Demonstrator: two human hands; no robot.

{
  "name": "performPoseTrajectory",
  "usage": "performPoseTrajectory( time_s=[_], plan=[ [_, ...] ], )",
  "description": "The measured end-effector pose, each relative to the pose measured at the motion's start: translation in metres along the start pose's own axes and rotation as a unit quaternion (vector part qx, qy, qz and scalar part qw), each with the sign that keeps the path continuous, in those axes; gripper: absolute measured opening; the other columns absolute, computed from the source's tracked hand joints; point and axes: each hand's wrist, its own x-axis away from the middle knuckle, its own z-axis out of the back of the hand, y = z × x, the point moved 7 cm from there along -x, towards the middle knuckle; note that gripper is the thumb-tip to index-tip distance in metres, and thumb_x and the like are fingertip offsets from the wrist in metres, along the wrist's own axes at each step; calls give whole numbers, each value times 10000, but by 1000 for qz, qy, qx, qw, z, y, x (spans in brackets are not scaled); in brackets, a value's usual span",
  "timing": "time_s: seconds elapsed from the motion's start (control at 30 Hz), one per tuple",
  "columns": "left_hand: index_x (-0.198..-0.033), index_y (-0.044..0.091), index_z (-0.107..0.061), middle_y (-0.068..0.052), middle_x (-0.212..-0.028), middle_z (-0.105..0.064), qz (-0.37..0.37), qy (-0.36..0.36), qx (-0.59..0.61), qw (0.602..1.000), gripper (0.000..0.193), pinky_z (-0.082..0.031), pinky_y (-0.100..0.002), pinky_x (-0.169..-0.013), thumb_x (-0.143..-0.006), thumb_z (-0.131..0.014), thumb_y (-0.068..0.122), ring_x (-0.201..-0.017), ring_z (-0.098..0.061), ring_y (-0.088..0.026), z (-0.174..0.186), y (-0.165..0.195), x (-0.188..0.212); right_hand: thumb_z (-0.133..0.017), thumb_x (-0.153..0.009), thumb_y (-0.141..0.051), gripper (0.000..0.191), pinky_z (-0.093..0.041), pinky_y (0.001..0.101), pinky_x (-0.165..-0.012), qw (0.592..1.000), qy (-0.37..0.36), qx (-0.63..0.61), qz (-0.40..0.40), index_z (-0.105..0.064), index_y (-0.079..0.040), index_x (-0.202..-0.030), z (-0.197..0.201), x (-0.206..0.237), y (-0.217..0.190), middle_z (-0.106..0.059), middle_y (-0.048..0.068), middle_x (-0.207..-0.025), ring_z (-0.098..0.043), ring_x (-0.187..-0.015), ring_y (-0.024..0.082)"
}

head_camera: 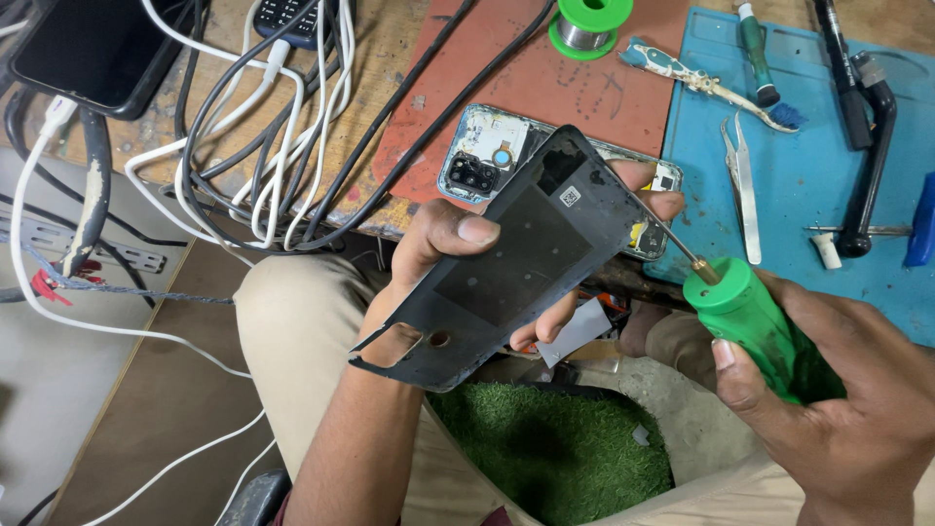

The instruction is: The person uses a green electric screwdriver to remove screws from a light blue phone back cover, then places it aside. They apply a strip of white tape over the battery connector area on the exposed phone chassis and use the screwdriver to pry along the chassis edge.

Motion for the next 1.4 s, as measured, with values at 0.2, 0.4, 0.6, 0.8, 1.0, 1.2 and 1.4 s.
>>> performPoseTrajectory(
  time_s=[0.2,0.4,0.6,0.8,1.0,1.2,1.4],
  plan=[
    [-1626,-85,-309,-301,-1534,-429,-2,-9,0,1000,1006,-552,-261,-555,-804,-732,311,-633,-683,-204,0,-1,0,-859,-922,-252,483,-538,265,-699,1000,2,12,2,-722,55,-1269,0,1,-2,-709,165,-960,-708,-808,180],
    [-1663,-60,-257,-328,-1486,-483,12,1,-4,1000,1059,-580,-282,-571,-786,-732,298,-669,-698,-230,1,-5,-1,-854,-907,-266,529,-535,260,-677,1000,12,14,11,-721,61,-1301,-1,0,-5,-704,159,-909,-702,-788,170],
    [-1705,152,-96,-303,-1526,-386,27,-37,90,995,1083,-618,-354,-581,-787,-671,182,-684,-732,-314,-9,-11,-9,-835,-914,-301,524,-526,247,-651,1000,10,2,-8,-717,68,-1267,-2,-1,-5,-703,151,-909,-701,-769,159],
    [-1690,119,-76,-344,-1549,-304,4,-45,74,996,1054,-613,-340,-571,-818,-664,195,-680,-725,-304,-15,-8,-9,-846,-861,-282,545,-523,254,-647,1000,-7,-3,-22,-721,67,-1260,-5,3,-8,-706,145,-888,-693,-752,159],
    [-1688,142,-95,-353,-1559,-291,3,-53,96,994,1050,-622,-343,-574,-814,-675,183,-689,-734,-306,-15,-5,-10,-853,-869,-245,534,-542,255,-683,999,11,-23,-30,-711,60,-1285,-3,2,-8,-710,152,-944,-706,-804,163],
    [-1701,164,-99,-370,-1590,-263,-22,-39,40,998,1064,-609,-326,-553,-824,-699,221,-678,-723,-294,-13,0,-8,-842,-869,-236,531,-551,253,-697,999,8,-34,-38,-704,53,-1292,-3,1,-14,-712,154,-941,-712,-830,159],
    [-1711,65,-101,-298,-1662,-244,-18,-47,66,997,1101,-600,-325,-533,-804,-704,228,-668,-727,-308,-6,1,-10,-840,-814,-209,537,-545,281,-682,998,-20,-38,-50,-706,49,-1265,-3,-3,-14,-718,154,-927,-706,-807,166]
  ],
)
